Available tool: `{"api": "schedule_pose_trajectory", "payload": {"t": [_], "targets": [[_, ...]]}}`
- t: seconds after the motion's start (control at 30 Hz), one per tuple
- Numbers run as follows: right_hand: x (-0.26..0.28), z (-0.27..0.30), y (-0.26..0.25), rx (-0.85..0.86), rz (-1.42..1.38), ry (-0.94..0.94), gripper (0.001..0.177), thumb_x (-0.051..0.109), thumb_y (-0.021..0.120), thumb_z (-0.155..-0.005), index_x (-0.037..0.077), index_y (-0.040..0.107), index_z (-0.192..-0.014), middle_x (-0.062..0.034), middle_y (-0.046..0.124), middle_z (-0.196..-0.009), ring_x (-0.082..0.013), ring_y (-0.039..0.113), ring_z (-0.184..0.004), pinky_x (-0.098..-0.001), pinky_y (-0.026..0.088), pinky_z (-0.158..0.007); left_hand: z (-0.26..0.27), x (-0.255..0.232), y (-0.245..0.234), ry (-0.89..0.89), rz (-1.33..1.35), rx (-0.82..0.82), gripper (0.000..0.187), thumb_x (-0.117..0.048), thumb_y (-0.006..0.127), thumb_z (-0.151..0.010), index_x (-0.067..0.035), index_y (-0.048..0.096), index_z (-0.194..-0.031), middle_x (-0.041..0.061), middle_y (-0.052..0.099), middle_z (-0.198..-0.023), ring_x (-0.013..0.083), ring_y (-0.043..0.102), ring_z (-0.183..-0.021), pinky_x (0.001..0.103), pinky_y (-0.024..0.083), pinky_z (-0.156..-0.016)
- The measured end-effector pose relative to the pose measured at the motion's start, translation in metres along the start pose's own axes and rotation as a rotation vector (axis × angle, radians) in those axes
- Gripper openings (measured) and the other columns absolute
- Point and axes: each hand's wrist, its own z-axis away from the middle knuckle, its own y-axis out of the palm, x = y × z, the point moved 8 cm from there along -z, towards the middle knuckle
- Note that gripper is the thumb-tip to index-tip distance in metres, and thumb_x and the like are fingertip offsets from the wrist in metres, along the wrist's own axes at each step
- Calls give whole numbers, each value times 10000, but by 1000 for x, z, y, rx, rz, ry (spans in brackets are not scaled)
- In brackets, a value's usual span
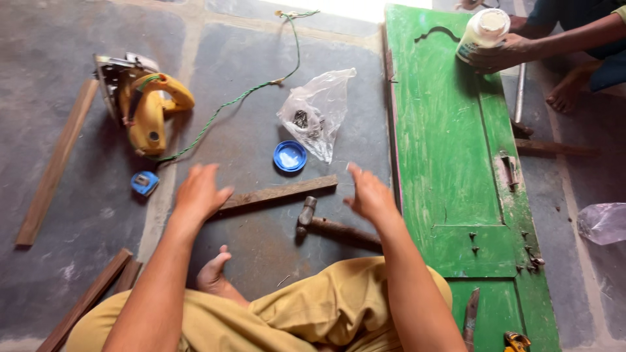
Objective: The person prepares wooden strips for assembly by applying glue from a container and using a hammer to drive small nails into the wood while working on a green door panel.
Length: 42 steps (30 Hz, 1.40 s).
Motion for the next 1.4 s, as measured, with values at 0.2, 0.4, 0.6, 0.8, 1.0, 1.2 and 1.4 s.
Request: {"api": "schedule_pose_trajectory", "payload": {"t": [0.2,0.4,0.6,0.8,1.0,1.2,1.4], "targets": [[22,49,60,296,18,-90,523,183,843,-738,138,587,-1191,-156,692,-1039,-374,682,-979,-476,560,-809,-115,-116,39,182,313,-134,207,-224,693,-903,-112,783,-1052,133,721,-1120,321,686,-1051,454,533,-927],[27,33,75,411,26,-91,469,166,842,-739,61,574,-1110,-192,684,-1011,-407,669,-978,-502,543,-807,-208,-167,109,198,-44,-149,199,-94,651,-848,-123,791,-987,133,741,-1085,322,688,-1047,452,531,-923],[35,38,62,315,-47,-147,364,92,793,-763,40,565,-1041,-194,660,-914,-408,670,-870,-519,538,-717,-239,-159,141,279,-134,-230,201,-79,591,-922,-119,782,-972,160,713,-1055,333,687,-1023,487,502,-892],[40,43,27,281,-103,-156,451,176,861,-716,33,553,-1013,-179,642,-868,-399,649,-837,-516,518,-691,-246,-159,146,300,-232,-160,213,-29,572,-947,-100,771,-976,159,687,-1085,311,714,-947,468,532,-882],[49,47,10,279,-112,-149,424,207,862,-739,41,567,-995,-170,645,-883,-385,646,-849,-503,511,-712,-239,-155,137,285,-202,-135,120,-8,634,-896,-22,725,-973,184,675,-1114,316,729,-914,436,597,-816],[52,45,6,303,-127,-139,419,215,851,-761,48,565,-1018,-162,646,-898,-377,644,-876,-498,512,-735,-223,-146,118,203,-22,-86,111,-115,630,-992,-46,709,-956,154,689,-1067,288,719,-922,441,593,-842],[54,45,8,350,-107,-124,429,224,848,-768,52,562,-1038,-161,643,-933,-374,640,-902,-494,512,-752,-206,-132,99,195,254,-119,143,-184,668,-934,-56,731,-917,151,720,-1026,311,681,-921,449,535,-831]]}}
